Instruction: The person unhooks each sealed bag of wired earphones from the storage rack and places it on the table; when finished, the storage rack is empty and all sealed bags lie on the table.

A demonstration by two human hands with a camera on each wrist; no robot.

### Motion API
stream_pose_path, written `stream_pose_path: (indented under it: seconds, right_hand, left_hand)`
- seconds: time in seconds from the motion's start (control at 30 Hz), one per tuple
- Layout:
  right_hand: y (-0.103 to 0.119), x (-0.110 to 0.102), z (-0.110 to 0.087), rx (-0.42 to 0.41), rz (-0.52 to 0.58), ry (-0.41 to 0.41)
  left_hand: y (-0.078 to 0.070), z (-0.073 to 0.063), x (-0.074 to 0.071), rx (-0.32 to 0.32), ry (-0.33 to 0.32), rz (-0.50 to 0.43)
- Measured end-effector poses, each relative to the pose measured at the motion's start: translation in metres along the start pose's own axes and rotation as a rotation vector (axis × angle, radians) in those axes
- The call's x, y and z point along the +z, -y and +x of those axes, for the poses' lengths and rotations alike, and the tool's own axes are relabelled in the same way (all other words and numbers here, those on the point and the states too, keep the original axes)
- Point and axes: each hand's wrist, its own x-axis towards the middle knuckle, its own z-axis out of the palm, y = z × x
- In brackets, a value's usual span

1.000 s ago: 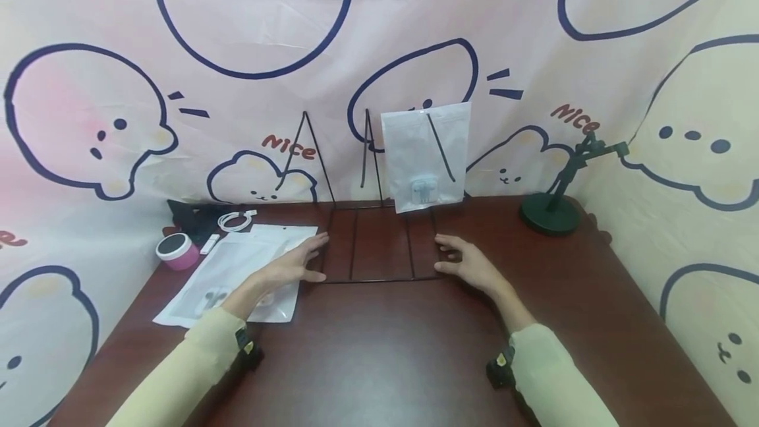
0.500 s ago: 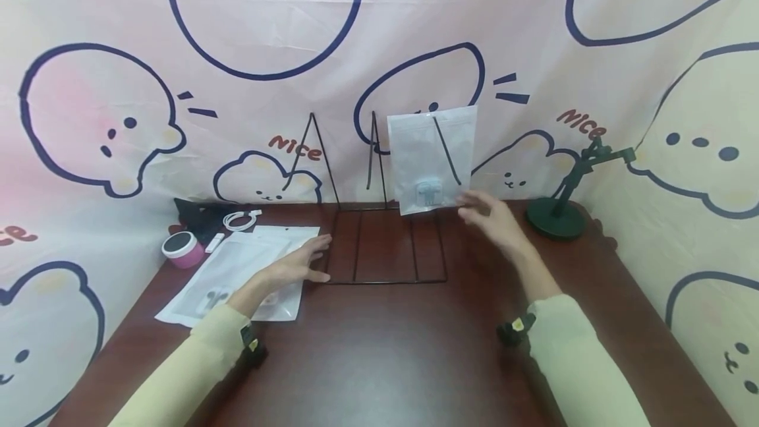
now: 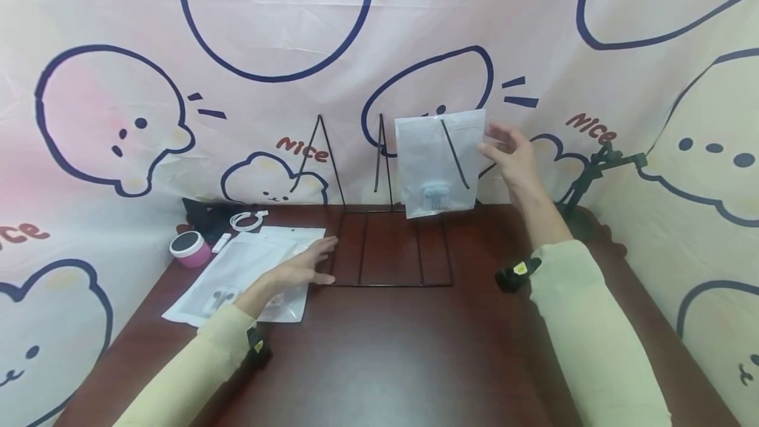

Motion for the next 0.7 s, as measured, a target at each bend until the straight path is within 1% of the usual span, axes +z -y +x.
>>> stream_pose_path:
  seconds: [0.17,0.3,0.4,0.53,0.7]
  right_hand:
    - [0.0091,0.0006,0.0032,0.007,0.016,-0.040]
    - [0.0087,-0.0006,0.0027,0.015,0.035,-0.066]
    - [0.0078,-0.0013,0.0017,0.013,0.078,-0.077]
    - [0.0072,-0.0006,0.0007,-0.004,0.124,-0.093]
    - [0.0076,0.0007,0.0000,-0.039,0.143,-0.139]
  left_hand:
    - [0.0000,0.0002,0.0004,0.004,0.000,0.024]
    - [-0.0008,0.0011,0.0003,-0.003,-0.001,0.032]
    - [-0.0013,0.0013,0.0005,-0.010,-0.002,0.028]
    - [-0.0019,0.0012,0.0007,-0.013,-0.001,0.030]
    - [-0.0018,0.0019,0.0008,-0.015,0.002,0.040]
